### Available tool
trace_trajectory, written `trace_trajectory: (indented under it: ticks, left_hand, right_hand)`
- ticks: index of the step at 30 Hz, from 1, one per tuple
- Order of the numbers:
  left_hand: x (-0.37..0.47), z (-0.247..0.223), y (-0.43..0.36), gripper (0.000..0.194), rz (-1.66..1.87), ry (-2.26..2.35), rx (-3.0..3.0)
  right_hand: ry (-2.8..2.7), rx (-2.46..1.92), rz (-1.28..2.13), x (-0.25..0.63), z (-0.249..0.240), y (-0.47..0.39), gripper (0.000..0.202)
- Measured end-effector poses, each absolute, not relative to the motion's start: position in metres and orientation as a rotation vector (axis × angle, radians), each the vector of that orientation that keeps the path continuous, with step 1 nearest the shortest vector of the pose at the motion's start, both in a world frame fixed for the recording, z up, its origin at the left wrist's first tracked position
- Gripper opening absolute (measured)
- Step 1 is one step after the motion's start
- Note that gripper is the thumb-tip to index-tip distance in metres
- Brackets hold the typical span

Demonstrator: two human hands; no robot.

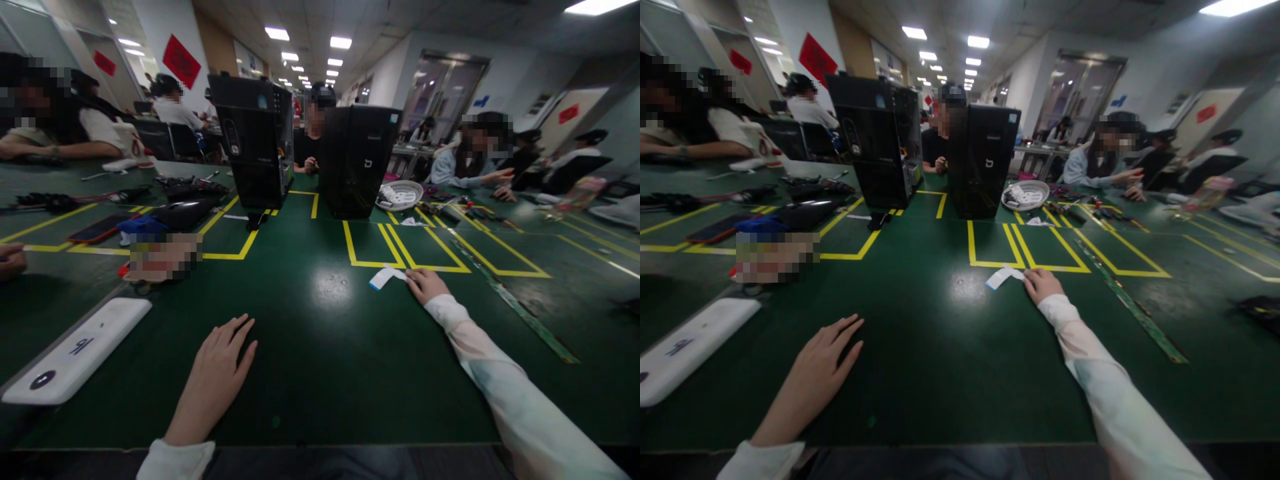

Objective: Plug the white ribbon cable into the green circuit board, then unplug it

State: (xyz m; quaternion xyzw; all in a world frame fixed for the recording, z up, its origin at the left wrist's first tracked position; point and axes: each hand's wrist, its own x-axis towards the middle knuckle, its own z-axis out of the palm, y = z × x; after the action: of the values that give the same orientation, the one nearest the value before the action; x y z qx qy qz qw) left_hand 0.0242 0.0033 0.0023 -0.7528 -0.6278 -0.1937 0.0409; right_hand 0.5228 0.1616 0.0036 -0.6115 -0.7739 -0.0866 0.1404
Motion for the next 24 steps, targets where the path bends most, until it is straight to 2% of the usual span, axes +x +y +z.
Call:
trace_trajectory:
  ticks: [6, 14, 24]
  left_hand:
    - [0.024, 0.003, 0.003, 0.052, -0.578, -1.939, -2.315]
    - [0.024, 0.001, 0.004, 0.051, -0.572, -1.924, -2.306]
    - [0.023, 0.001, 0.004, 0.053, -0.522, -1.933, -2.307]
  right_hand:
    - [-2.463, -1.409, -0.174, 0.422, 0.006, 0.169, 0.037]
    - [-2.608, -0.898, 0.026, 0.327, 0.006, 0.118, 0.035]
    - [-2.804, -0.593, 0.284, 0.302, 0.034, 0.067, 0.056]
